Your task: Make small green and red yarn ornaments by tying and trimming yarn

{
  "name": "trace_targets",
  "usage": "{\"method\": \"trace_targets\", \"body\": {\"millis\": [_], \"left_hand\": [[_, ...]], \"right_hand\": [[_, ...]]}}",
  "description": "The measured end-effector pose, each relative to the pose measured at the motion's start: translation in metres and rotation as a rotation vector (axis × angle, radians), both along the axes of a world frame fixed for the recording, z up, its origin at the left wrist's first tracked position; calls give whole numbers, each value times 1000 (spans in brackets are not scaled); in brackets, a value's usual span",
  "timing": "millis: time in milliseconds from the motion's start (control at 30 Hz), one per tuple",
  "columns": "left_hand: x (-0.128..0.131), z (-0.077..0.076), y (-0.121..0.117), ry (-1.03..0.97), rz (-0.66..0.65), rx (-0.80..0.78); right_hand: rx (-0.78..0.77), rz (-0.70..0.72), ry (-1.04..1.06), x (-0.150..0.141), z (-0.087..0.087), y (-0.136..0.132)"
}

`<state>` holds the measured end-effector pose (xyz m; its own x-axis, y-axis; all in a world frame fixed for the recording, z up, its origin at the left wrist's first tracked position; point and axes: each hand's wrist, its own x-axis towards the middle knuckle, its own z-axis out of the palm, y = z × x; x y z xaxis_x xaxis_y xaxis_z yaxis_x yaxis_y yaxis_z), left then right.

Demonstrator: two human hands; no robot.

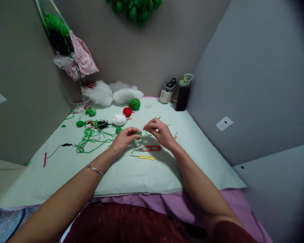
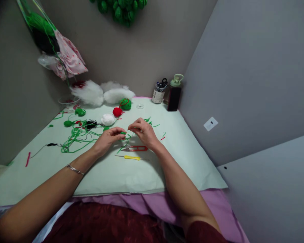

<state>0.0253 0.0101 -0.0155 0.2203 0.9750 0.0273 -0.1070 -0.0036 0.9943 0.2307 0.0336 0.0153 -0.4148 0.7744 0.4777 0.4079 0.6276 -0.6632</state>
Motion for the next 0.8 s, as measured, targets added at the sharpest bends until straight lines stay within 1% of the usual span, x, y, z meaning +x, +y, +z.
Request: {"method": "trace_targets", "body": {"millis": [133, 500, 667, 800], "left_hand": [[0, 1, -1, 5, -1, 13], [1, 4, -4, 10, -45, -6], [-1, 3, -3, 29, -113, 0], [-2, 3, -2, 32, -178, 24]], "right_hand": [[58, -16, -70, 1, -1, 1], [138, 0, -125, 5, -3, 4], [127, 45, -122, 6, -5, 5], [75, 82, -114, 6, -4, 5]]}}
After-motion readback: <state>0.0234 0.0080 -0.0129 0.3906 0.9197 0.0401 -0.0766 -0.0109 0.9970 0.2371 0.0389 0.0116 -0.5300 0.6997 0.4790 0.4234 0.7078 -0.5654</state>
